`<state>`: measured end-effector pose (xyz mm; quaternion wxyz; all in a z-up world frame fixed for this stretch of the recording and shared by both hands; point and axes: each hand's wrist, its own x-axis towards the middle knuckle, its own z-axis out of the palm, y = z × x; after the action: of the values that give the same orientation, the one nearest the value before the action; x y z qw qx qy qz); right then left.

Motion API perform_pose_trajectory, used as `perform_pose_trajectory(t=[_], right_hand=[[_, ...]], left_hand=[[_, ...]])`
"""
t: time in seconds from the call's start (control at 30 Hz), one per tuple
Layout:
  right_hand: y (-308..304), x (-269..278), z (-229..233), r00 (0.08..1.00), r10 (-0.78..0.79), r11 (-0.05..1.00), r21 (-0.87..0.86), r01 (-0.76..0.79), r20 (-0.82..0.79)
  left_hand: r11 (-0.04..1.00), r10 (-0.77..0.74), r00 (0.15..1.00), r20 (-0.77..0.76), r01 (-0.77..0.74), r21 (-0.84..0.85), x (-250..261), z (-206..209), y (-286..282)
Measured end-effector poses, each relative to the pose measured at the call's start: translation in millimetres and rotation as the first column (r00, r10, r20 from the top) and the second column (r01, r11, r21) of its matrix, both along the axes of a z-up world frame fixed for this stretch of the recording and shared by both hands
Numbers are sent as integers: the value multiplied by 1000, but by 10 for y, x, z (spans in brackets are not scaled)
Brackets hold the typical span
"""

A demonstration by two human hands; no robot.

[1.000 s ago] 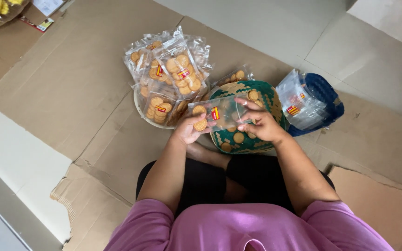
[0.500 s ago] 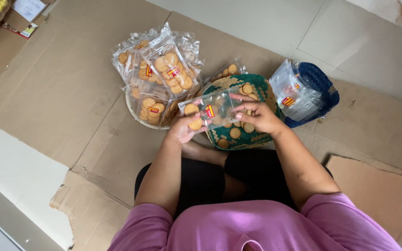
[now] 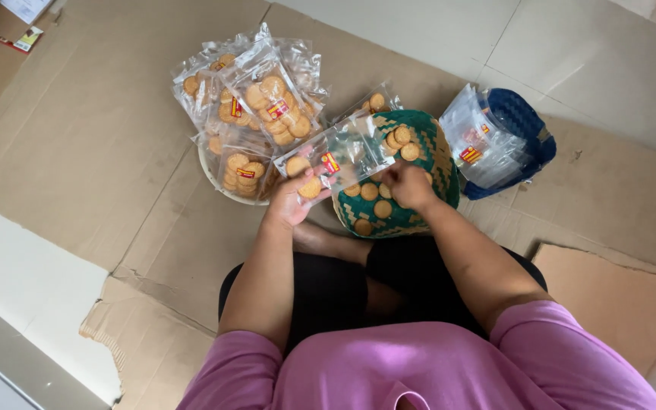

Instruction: Manually packaging small cookies into individual plastic bags from a larger basket while sitting on the floor.

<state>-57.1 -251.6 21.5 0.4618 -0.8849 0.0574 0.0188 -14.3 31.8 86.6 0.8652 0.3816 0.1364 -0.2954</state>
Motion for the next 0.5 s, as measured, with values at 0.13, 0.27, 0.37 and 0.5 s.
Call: perform_pose_trajectory(t=[0.13,0.27,0.37,0.5], right_hand=[[-37,111,-872,788,206,663,-510,-548,-580],[87,129,-1462,764,216,533,-582,-614,-607],[65,98,-1552,775,237,593,-545,-593,-586],[158,87,-527,847,245,666,-553,-500,-471]], left_hand=[[1000,3,1000,15,-3,13,9,80,-15],[1000,-28,999,25,27,7,22,-12,14],[1000,-24,1000,16,23,17,24,-30,30],[999,-51,999,16,51,-7,77,-141,43]])
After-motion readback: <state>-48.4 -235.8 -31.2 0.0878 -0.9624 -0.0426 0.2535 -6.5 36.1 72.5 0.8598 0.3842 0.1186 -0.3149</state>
